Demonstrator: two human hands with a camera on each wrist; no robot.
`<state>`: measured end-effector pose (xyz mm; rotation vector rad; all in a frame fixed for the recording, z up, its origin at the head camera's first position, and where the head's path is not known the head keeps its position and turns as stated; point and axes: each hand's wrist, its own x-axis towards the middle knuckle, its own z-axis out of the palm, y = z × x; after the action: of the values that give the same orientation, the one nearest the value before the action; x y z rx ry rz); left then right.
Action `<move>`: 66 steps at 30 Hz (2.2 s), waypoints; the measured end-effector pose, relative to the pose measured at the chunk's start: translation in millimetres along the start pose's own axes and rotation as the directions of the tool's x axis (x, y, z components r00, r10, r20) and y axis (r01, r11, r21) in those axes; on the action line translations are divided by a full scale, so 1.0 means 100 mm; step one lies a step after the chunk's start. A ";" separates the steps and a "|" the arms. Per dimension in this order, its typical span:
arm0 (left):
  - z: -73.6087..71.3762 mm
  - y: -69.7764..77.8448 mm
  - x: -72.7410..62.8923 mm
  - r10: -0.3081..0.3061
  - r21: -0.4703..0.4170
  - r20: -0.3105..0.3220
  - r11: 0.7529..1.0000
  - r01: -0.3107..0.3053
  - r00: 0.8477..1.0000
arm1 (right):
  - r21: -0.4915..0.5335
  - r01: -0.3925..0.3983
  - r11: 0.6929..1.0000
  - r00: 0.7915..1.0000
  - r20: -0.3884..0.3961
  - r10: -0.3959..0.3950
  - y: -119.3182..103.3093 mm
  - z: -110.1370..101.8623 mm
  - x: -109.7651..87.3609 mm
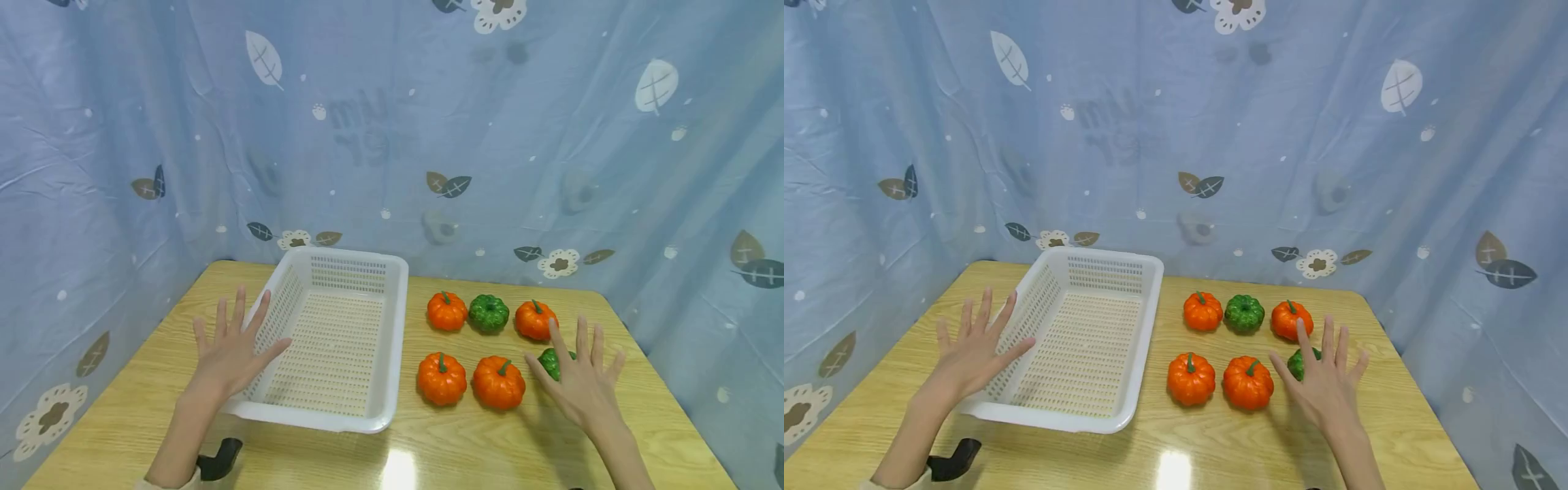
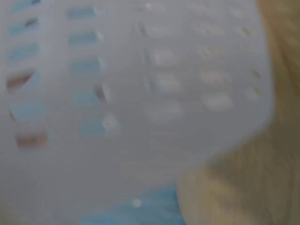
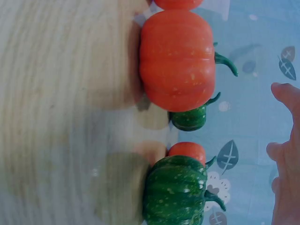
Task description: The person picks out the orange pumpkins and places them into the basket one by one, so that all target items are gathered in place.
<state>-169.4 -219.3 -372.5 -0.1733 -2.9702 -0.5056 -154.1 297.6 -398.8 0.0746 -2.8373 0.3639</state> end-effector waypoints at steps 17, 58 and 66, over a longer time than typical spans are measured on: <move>0.04 -0.38 -0.31 0.018 -0.006 0.006 1.000 -0.018 1.000 | -0.003 -0.027 1.000 0.999 -0.027 0.027 0.07 0.15 -0.27; 0.20 -0.47 -0.32 0.322 -0.168 -0.279 0.911 -0.377 0.905 | 0.865 -0.010 0.501 0.958 0.152 -0.244 1.06 0.00 0.02; 0.19 -0.45 -0.32 0.303 -0.191 -0.267 0.914 -0.358 0.915 | 0.919 0.046 0.392 0.928 0.107 -0.358 0.92 0.01 0.09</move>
<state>-145.5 -258.1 -409.6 -0.5907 -2.5696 -0.7702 -171.4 386.2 -419.4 0.7512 -2.4164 1.9499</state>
